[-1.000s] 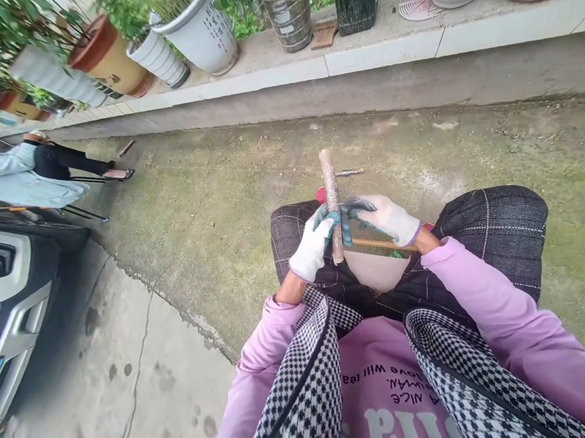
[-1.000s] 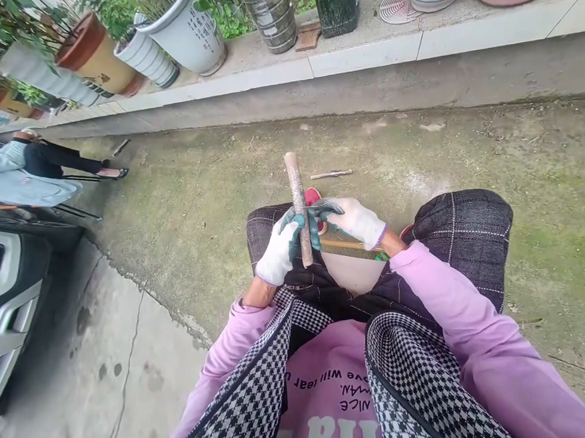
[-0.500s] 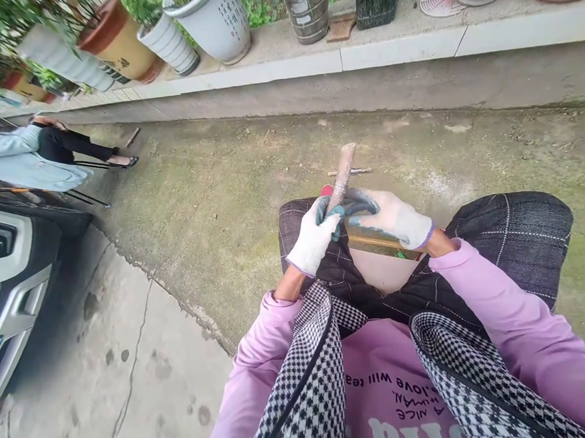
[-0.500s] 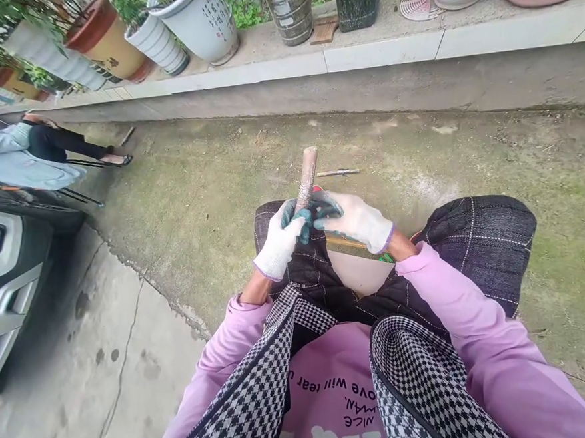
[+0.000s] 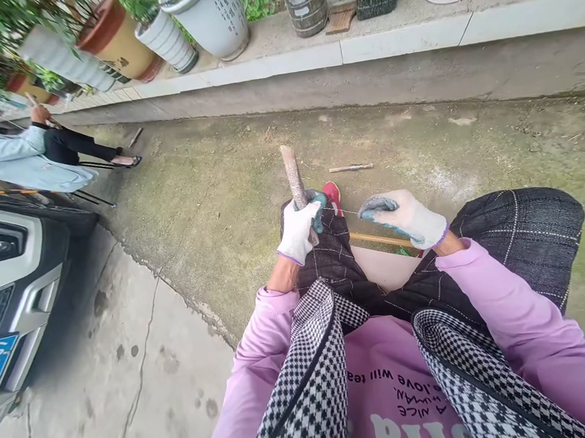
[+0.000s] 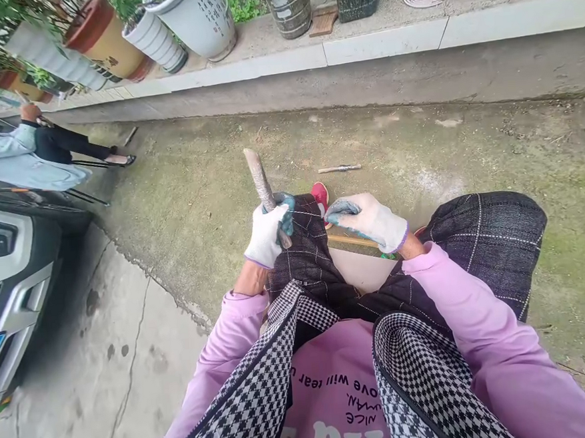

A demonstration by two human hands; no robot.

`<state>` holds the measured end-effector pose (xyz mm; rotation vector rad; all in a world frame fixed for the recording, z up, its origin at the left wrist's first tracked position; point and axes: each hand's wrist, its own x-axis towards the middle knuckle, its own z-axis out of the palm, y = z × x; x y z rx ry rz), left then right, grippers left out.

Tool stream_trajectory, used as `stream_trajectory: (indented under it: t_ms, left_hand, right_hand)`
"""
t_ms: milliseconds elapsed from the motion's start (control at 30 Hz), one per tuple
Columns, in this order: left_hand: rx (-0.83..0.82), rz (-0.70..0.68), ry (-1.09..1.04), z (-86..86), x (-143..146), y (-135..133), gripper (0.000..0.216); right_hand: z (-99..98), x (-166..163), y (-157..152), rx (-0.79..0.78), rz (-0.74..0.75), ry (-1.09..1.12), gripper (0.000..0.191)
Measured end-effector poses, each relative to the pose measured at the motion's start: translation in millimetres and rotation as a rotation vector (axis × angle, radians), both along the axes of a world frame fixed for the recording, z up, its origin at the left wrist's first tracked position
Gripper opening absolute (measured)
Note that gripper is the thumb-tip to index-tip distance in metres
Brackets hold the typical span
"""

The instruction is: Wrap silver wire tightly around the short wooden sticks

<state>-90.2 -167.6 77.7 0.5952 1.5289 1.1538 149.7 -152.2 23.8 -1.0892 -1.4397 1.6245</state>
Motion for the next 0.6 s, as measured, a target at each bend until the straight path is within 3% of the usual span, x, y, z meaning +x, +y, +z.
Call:
stream_trajectory:
  t_ms: [100, 233, 333, 500, 600]
  left_hand:
    - [-0.052, -0.138, -0.172, 5.5, -1.2, -5.8, 0.049]
    - [0.004, -0.265, -0.344, 11.5, 2.6, -11.9, 0.064]
    - [0.039, -0.262, -0.385, 13.7, 4.0, -11.9, 0.056]
    - [-0.043, -0.198, -0.436, 11.8, 3.5, -7.6, 0.037]
    - [-0.034, -0.19, -0.409, 6.5, 1.7, -5.5, 0.038]
  right_hand:
    - [-8.4, 9.5, 7.7, 0.009, -0.105, -0.058, 0.027]
    - [-13.9, 14.8, 16.9, 0.017, -0.188, -0.14, 0.029]
    - [-17.0, 12.8, 18.0, 0.06, -0.186, -0.188, 0.027]
    - [-23.3, 12.8, 19.4, 0.054, -0.232, -0.225, 0.02]
    - [-26.1, 14.9, 21.5, 0.045, -0.231, -0.245, 0.02]
